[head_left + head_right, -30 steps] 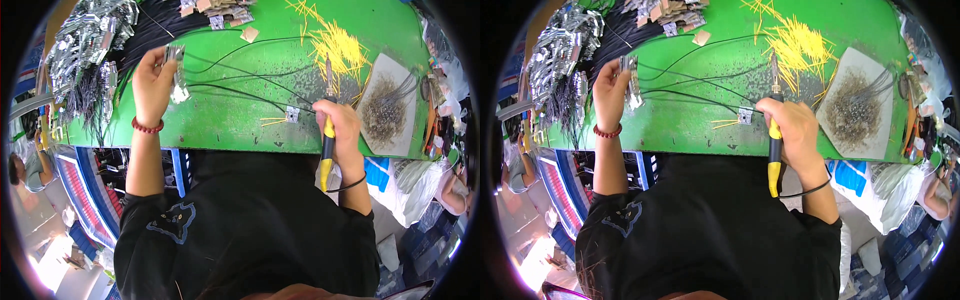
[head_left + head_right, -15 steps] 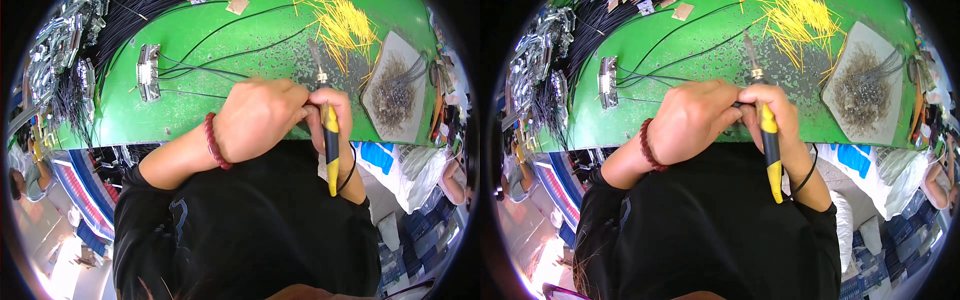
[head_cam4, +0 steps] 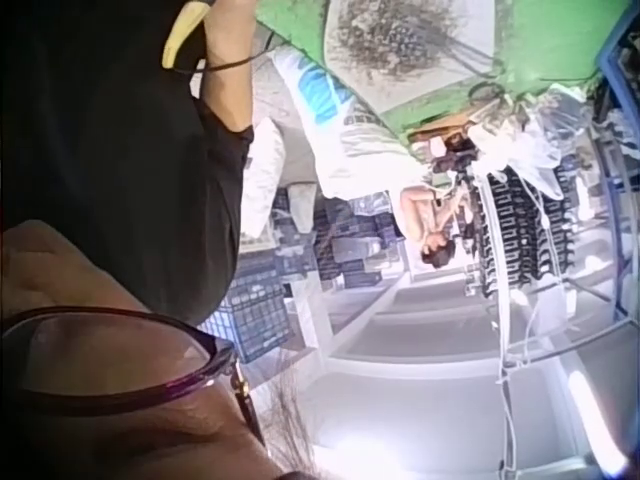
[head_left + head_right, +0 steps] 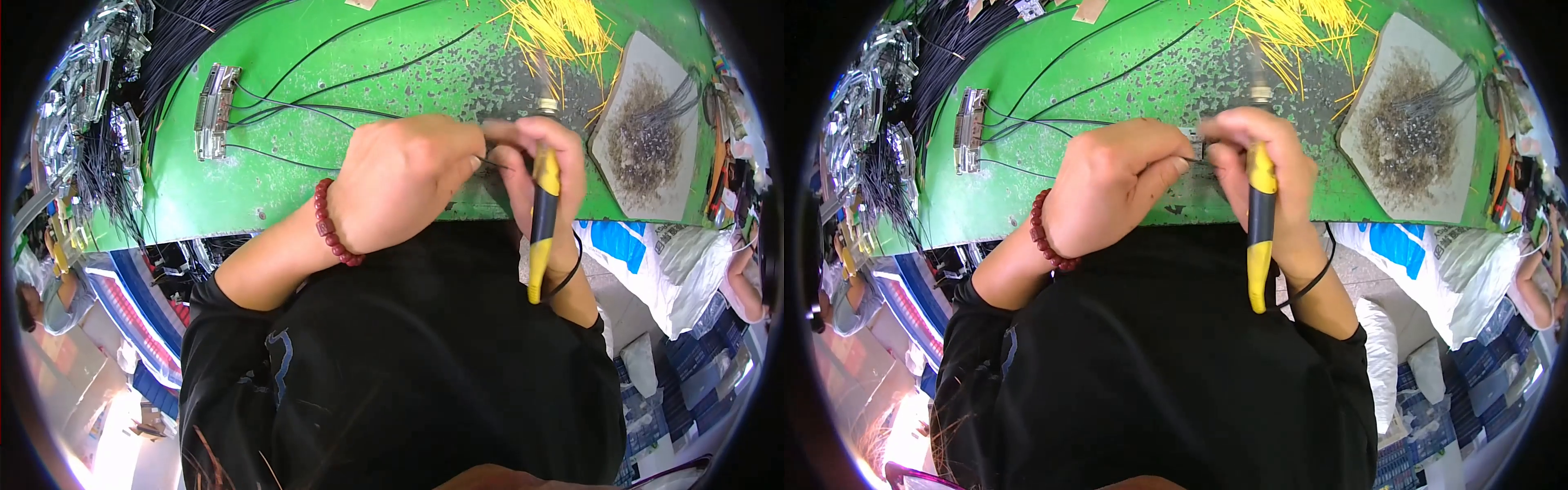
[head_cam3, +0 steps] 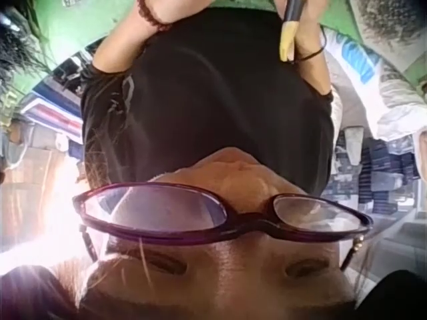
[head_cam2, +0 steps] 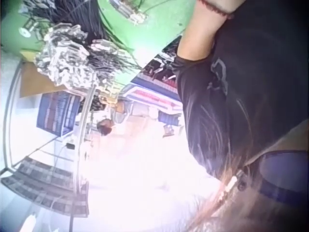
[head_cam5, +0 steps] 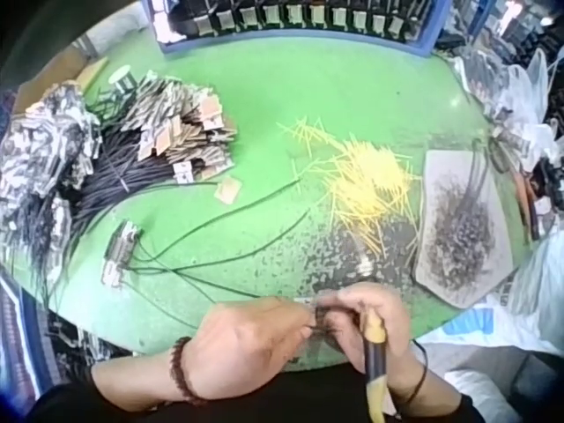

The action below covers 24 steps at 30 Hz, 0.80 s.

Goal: The person removes a toy car shell from a bin, solders wires onto a circuit board using a soldering iron, and then places the assembly into the shell.

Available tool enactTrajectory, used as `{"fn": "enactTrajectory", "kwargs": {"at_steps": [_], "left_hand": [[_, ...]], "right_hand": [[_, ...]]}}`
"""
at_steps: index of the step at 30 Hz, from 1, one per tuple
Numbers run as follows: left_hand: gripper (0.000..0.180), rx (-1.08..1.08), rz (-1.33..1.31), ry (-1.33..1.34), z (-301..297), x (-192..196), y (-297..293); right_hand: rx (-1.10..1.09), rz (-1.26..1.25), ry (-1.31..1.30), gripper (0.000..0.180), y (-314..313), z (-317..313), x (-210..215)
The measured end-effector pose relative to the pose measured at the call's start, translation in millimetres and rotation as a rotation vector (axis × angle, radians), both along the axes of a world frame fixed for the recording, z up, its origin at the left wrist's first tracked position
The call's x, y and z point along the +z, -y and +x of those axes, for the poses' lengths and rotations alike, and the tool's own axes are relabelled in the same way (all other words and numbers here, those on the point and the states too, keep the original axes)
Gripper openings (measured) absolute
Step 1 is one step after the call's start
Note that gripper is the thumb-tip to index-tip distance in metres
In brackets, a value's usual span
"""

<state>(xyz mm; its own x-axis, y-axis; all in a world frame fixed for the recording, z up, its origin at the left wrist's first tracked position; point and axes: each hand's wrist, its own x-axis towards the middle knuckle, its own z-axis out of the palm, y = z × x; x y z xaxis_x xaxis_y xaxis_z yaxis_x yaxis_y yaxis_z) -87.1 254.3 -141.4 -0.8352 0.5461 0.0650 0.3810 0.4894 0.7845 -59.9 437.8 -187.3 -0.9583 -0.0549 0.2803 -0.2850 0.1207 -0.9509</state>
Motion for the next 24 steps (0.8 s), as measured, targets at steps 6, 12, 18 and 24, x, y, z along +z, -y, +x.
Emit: {"fn": "enactTrajectory", "kwargs": {"at_steps": [6, 12, 18, 24], "left_hand": [[0.006, 0.129, -0.019, -0.167, 2, -10, 3], [0.006, 0.129, 0.012, -0.115, 5, -7, -5], [0.006, 0.16, 0.096, -0.08, 10, -19, -8], [0.005, 0.168, 0.121, -0.081, 11, -21, -8]], "right_hand": [[0.05, 0.028, -0.034, 0.045, -10, 10, 8], [-0.001, -0.032, 0.025, 0.044, -3, 11, 2], [-0.045, -0.123, 0.039, 0.043, -7, 18, -2], [0.004, -0.012, -0.038, 0.043, -9, 18, -3]]}}
